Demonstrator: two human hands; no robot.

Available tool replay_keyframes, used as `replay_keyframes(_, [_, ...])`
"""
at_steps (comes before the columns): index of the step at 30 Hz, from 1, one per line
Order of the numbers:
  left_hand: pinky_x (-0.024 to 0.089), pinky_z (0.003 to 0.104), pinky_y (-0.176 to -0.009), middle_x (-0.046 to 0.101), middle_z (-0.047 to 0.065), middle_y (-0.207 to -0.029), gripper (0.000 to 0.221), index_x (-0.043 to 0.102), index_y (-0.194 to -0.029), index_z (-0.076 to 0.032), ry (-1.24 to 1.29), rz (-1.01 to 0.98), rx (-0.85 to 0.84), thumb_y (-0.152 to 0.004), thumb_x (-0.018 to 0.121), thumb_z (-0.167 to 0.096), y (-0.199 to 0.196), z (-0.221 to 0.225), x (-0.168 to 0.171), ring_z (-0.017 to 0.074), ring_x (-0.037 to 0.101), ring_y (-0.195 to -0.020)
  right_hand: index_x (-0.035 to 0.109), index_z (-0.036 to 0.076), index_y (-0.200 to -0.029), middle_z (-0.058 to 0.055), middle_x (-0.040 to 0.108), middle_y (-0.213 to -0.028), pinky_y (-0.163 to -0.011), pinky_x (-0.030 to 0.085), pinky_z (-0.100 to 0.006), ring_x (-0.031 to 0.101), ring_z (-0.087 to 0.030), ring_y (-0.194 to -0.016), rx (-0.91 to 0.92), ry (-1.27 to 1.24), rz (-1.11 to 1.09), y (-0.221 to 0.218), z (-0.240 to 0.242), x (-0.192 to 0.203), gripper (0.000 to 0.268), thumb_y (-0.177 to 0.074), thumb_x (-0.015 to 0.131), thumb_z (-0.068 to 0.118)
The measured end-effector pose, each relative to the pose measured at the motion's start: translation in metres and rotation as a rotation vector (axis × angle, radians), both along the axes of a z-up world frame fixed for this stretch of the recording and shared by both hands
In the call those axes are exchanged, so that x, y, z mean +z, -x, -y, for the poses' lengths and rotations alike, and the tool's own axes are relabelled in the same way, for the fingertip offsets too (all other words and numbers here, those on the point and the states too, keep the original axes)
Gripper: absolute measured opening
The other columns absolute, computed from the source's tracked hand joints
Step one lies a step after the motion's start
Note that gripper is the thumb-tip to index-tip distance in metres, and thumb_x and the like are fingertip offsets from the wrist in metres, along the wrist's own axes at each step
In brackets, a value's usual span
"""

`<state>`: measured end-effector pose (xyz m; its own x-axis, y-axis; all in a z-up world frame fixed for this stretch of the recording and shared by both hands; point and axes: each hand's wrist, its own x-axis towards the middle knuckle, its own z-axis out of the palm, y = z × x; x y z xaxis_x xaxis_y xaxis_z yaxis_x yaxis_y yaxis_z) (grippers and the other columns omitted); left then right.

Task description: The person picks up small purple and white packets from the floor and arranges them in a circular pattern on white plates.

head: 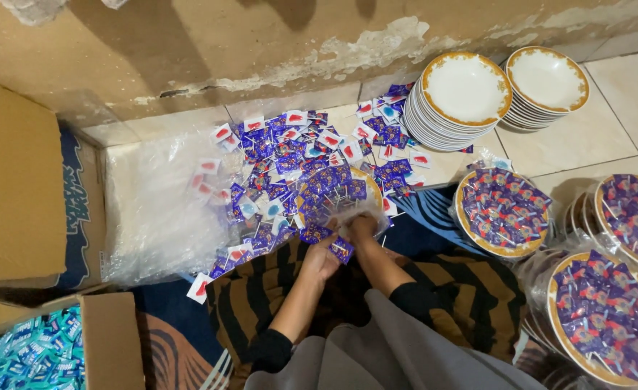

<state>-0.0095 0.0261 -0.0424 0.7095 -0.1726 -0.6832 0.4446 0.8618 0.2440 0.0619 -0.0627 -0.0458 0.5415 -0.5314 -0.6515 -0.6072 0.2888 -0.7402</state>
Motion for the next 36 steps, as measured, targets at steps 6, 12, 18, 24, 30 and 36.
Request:
replay_keyframes(6, [0.058, 0.05, -0.083, 0.075, 0.018, -0.089, 0.017, 0.071, -0.1, 0.004, -0.033, -0.055, 0.017, -0.084, 0.076, 0.004, 0.001, -0.002, -0.051, 0.0329, 0.075, -0.082, 0.06, 0.019, -0.13, 0.003, 0.061, -0.127, -0.097, 0.05, -0.04, 0.06, -0.019, -0.122, 1.228, 0.943, -0.582, -0.048, 0.016, -0.083, 0.041, -0.094, 0.065, 0.037])
replay_keyframes(12, [0.059, 0.05, -0.081, 0.074, 0.018, -0.088, 0.015, 0.07, -0.097, 0.001, -0.049, -0.08, -0.028, -0.084, 0.077, 0.0, 0.001, -0.005, 0.031, 0.0351, 0.075, -0.082, 0.031, 0.02, -0.153, 0.002, 0.032, -0.157, -0.117, 0.022, -0.049, 0.032, -0.023, -0.145, 1.375, 0.984, -0.533, -0.034, 0.038, -0.042, 0.074, -0.093, 0.065, 0.047])
replay_keyframes(18, [0.06, 0.045, -0.076, 0.074, 0.019, -0.086, 0.012, 0.069, -0.094, 0.001, -0.035, -0.082, -0.024, -0.084, 0.075, 0.001, 0.0, -0.005, 0.057, 0.0336, 0.075, -0.08, 0.069, 0.02, -0.128, -0.012, 0.072, -0.123, -0.092, 0.054, -0.057, 0.068, -0.034, -0.118, 1.533, 1.21, -0.285, -0.037, 0.023, 0.01, 0.033, -0.099, 0.053, 0.026])
replay_keyframes(24, [0.059, 0.05, -0.08, 0.074, 0.02, -0.092, 0.022, 0.07, -0.103, 0.005, -0.083, -0.054, 0.056, -0.082, 0.078, 0.004, 0.001, 0.001, -0.017, 0.0362, 0.074, -0.083, 0.019, 0.036, -0.16, -0.011, 0.054, -0.151, -0.112, 0.044, -0.051, 0.054, -0.031, -0.139, 1.46, 0.979, -0.371, -0.061, 0.044, -0.155, 0.073, -0.1, 0.053, 0.057])
replay_keyframes(30, [0.056, 0.049, -0.082, 0.072, 0.017, -0.1, 0.024, 0.068, -0.109, 0.004, -0.138, 0.057, 0.056, -0.085, 0.072, 0.007, 0.009, 0.005, 0.067, 0.0302, 0.071, -0.089, 0.053, 0.0, -0.14, -0.026, 0.069, -0.111, -0.06, 0.065, -0.042, 0.075, -0.034, -0.083, 0.236, -0.323, 0.228, 0.011, 0.054, -0.13, 0.043, -0.098, 0.057, 0.001])
replay_keyframes(36, [0.058, 0.052, -0.086, 0.07, 0.016, -0.103, 0.026, 0.064, -0.114, 0.002, -0.1, 0.118, 0.198, -0.09, 0.063, 0.013, 0.017, 0.011, 0.058, 0.0324, 0.071, -0.096, 0.063, 0.01, -0.103, 0.006, 0.045, -0.067, -0.059, 0.058, -0.033, 0.051, -0.01, -0.055, 0.286, -0.529, 0.194, 0.075, 0.067, -0.031, 0.016, -0.101, 0.06, 0.026])
